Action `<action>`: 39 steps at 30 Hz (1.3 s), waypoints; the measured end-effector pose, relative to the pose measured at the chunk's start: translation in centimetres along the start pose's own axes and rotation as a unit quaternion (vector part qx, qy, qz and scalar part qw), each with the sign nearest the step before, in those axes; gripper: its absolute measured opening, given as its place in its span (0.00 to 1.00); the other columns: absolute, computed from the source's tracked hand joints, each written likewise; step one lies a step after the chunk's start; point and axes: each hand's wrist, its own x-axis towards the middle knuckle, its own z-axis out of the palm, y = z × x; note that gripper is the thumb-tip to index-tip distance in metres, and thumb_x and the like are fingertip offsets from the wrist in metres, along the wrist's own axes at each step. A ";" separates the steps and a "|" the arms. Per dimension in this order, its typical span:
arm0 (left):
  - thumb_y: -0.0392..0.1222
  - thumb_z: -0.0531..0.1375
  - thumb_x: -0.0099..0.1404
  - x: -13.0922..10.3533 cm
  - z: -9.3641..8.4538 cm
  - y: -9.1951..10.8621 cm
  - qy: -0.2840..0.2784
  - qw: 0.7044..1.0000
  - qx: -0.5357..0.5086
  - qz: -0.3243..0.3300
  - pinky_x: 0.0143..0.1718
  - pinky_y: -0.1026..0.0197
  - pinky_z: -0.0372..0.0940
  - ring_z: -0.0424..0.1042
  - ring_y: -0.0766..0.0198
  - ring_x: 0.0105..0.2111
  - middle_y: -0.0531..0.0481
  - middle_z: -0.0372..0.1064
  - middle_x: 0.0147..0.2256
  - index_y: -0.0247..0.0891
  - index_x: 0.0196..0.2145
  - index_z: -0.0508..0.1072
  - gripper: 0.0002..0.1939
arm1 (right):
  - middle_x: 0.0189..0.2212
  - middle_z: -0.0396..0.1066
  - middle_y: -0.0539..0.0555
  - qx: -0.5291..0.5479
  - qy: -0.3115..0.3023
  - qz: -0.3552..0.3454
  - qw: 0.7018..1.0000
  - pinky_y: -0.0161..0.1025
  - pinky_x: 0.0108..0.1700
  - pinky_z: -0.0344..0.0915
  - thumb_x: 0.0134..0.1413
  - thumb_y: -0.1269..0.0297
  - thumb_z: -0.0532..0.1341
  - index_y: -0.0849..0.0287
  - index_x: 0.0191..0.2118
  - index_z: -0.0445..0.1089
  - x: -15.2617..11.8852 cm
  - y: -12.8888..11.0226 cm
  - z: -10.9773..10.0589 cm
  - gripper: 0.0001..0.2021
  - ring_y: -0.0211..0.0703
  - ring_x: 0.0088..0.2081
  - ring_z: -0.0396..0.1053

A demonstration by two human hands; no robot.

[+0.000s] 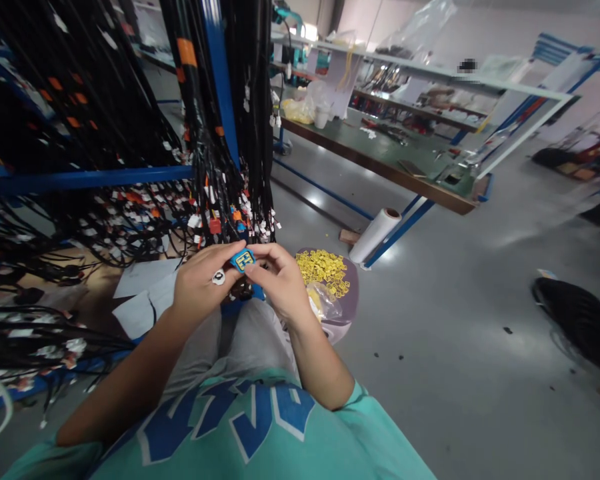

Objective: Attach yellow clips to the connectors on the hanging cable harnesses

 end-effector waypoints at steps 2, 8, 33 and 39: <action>0.31 0.56 0.60 -0.1 0.0 -0.2 -0.003 1.000 -0.003 0.009 0.44 0.59 0.70 0.75 0.62 0.41 0.47 0.76 0.42 0.37 0.47 0.72 0.16 | 0.29 0.71 0.47 -0.018 0.005 0.000 1.000 0.32 0.29 0.64 0.38 0.67 0.68 0.55 0.33 0.73 0.0 -0.1 -0.1 0.11 0.32 0.28 0.65; 0.31 0.54 0.61 -0.3 0.0 -0.5 -0.015 0.998 -0.006 0.053 0.46 0.58 0.69 0.74 0.61 0.43 0.47 0.75 0.43 0.40 0.51 0.70 0.20 | 0.27 0.71 0.47 -0.055 0.010 0.005 0.998 0.32 0.29 0.64 0.36 0.67 0.68 0.57 0.32 0.71 0.2 0.1 -0.2 0.12 0.32 0.28 0.65; 0.29 0.52 0.61 0.7 -0.5 -0.3 -0.061 0.991 0.013 0.115 0.42 0.57 0.70 0.74 0.60 0.40 0.44 0.75 0.41 0.36 0.50 0.68 0.20 | 0.24 0.70 0.46 -0.044 0.016 0.007 0.999 0.33 0.28 0.64 0.33 0.66 0.70 0.57 0.29 0.70 0.2 0.0 -0.6 0.13 0.32 0.25 0.65; 0.32 0.54 0.63 0.5 -0.6 -0.5 -0.061 0.994 -0.029 0.084 0.44 0.57 0.70 0.74 0.60 0.41 0.46 0.75 0.42 0.39 0.51 0.69 0.19 | 0.25 0.73 0.48 -0.029 -0.052 0.026 0.998 0.36 0.32 0.68 0.37 0.61 0.70 0.56 0.30 0.72 0.6 -0.5 -1.3 0.11 0.33 0.26 0.68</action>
